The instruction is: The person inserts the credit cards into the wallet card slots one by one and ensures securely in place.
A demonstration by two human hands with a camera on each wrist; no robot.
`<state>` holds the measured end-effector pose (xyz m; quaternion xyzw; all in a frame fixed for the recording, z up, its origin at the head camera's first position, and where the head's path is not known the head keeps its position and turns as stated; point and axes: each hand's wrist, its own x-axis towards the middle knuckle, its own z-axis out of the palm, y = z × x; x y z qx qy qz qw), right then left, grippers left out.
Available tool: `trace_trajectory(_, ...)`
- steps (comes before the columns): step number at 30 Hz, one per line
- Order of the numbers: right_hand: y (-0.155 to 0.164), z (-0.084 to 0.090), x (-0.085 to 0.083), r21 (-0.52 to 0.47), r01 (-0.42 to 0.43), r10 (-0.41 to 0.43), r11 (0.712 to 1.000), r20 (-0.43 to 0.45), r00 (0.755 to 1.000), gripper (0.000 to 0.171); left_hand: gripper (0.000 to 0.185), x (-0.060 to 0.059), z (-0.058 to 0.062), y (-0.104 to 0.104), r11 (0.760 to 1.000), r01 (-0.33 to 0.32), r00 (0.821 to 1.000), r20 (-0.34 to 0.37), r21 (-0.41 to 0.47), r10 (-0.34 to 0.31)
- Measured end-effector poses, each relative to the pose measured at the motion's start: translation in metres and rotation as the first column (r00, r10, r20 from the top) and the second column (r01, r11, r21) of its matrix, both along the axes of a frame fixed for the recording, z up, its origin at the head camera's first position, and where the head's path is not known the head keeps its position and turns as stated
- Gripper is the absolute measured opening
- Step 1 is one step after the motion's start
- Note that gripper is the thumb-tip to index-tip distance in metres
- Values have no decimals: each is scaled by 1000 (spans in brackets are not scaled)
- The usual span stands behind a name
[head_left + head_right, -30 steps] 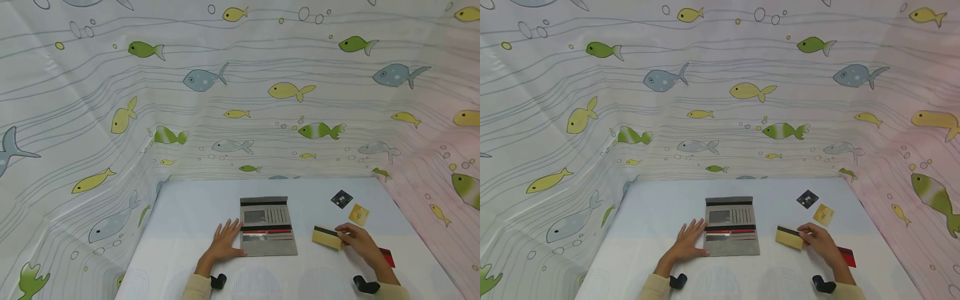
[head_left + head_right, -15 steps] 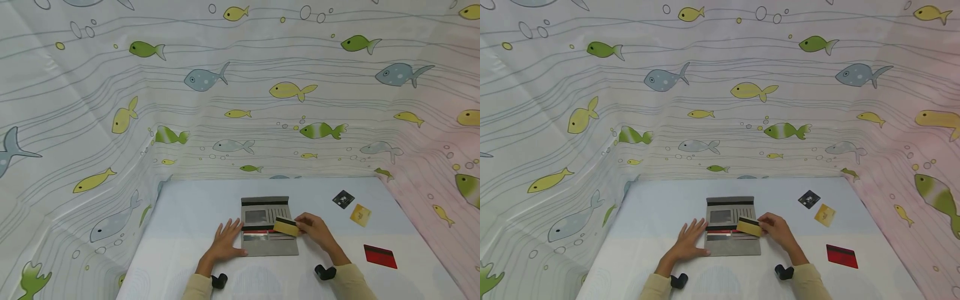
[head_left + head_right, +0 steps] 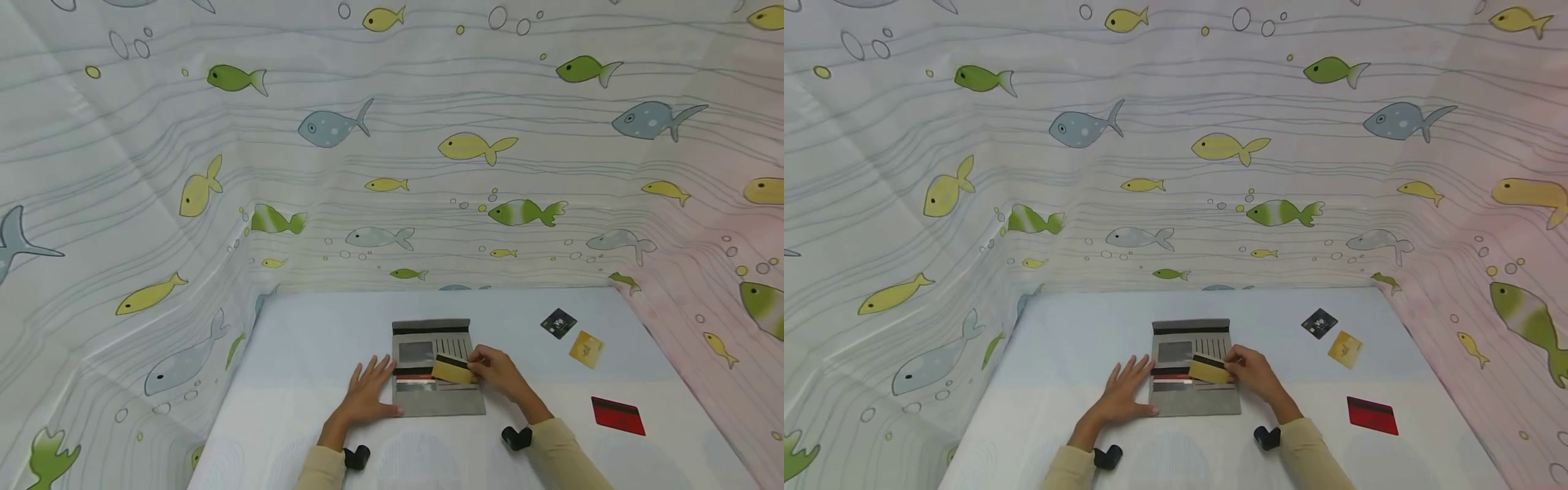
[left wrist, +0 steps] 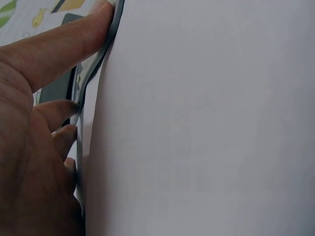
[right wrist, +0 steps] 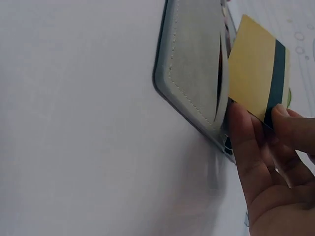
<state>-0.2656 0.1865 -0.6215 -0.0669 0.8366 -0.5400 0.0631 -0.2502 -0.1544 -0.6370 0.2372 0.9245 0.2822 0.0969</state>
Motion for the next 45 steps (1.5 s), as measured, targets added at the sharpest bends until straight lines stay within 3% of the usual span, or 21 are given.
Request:
trace_trajectory(6,0,-1,-2,144,-6,16,990,-64,998,4,100,1,1,0,1000,1,1000,16,12,-1)
trace_trajectory(10,2,-3,-4,185,-14,30,983,-85,996,8,100,1,1,-1,1000,5,1000,-1,16,-5)
trace_trajectory(17,1,-3,-6,179,-4,13,984,-46,999,12,101,0,1,0,1000,4,1000,2,23,-4)
trace_trajectory(31,1,-10,-4,226,24,-13,974,-51,999,12,100,0,2,0,1000,11,1000,-26,16,-10)
trace_trajectory(45,5,-11,-2,197,-9,9,980,1,1000,9,101,-1,-3,-1,1000,14,999,-29,16,-13)
